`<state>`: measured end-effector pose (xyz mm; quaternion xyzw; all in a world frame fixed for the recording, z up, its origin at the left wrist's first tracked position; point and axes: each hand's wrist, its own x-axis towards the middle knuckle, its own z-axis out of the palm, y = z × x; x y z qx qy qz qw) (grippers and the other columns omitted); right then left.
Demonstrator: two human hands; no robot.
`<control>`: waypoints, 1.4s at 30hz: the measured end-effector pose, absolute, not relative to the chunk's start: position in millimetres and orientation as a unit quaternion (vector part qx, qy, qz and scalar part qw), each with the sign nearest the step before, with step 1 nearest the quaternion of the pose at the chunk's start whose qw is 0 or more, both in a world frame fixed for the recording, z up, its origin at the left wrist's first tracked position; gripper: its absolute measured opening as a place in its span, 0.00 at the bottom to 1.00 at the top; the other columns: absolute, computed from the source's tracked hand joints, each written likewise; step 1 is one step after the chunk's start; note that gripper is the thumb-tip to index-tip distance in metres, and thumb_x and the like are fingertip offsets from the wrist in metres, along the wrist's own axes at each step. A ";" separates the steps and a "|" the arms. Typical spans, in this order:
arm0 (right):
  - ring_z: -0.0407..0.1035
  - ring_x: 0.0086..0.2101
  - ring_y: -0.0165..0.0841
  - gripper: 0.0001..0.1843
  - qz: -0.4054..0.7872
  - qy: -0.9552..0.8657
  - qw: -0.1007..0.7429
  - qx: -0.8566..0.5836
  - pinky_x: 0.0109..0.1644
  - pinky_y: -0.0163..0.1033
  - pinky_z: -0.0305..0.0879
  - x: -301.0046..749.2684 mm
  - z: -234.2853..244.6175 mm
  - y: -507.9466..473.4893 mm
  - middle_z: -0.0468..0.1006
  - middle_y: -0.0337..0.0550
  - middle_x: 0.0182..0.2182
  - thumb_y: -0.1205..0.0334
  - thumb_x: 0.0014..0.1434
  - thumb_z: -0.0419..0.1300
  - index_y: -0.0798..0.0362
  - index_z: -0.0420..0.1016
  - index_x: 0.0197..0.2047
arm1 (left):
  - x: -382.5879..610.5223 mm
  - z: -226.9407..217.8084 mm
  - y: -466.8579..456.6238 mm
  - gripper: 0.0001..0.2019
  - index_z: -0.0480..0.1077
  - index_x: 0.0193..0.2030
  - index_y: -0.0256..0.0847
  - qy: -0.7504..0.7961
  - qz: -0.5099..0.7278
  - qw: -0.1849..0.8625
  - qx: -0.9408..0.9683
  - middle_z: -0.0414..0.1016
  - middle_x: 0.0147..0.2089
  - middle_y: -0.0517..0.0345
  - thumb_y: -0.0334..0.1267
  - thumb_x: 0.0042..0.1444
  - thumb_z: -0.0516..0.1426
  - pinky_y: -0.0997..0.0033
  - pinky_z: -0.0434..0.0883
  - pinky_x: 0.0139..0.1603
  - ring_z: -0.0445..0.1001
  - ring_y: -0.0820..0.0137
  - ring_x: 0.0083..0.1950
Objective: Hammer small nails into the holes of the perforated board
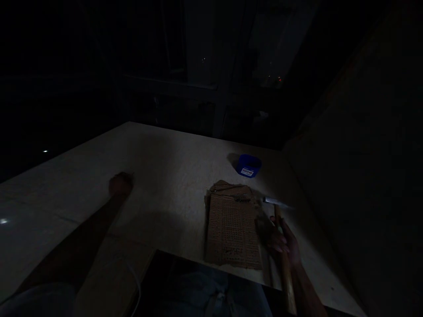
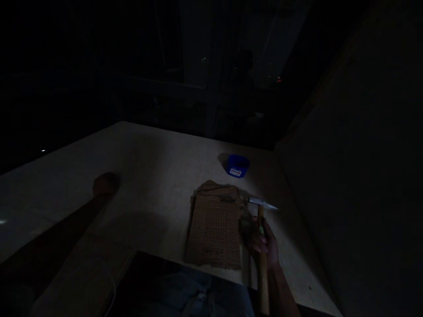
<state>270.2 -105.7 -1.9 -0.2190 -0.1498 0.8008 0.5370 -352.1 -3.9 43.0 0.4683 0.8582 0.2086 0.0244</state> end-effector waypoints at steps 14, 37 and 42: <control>0.36 0.11 0.19 0.13 0.809 -0.167 0.538 -0.169 0.15 0.23 0.43 254.6 4.5 -100.1 0.51 0.20 0.13 0.50 0.69 0.58 0.51 0.75 0.43 | -111.3 67.4 20.0 0.16 0.81 0.44 0.40 0.562 0.438 0.240 0.659 0.85 0.46 0.51 0.47 0.57 0.58 0.65 0.78 0.47 0.82 0.62 0.46; 0.37 0.10 0.19 0.17 0.834 -0.154 0.513 -0.134 0.13 0.25 0.46 252.3 -10.4 -90.4 0.51 0.19 0.12 0.47 0.68 0.60 0.53 0.74 0.44 | -2.0 19.4 4.5 0.11 0.83 0.44 0.46 0.446 0.363 0.282 0.768 0.84 0.45 0.53 0.33 0.61 0.58 0.61 0.78 0.50 0.82 0.63 0.46; 0.33 0.10 0.20 0.16 0.839 -0.180 0.498 -0.126 0.13 0.26 0.49 252.7 -12.2 -88.9 0.53 0.19 0.11 0.45 0.66 0.62 0.50 0.74 0.43 | -2.2 18.1 1.7 0.11 0.82 0.45 0.46 0.476 0.357 0.314 0.740 0.85 0.46 0.54 0.36 0.62 0.58 0.62 0.79 0.50 0.83 0.62 0.47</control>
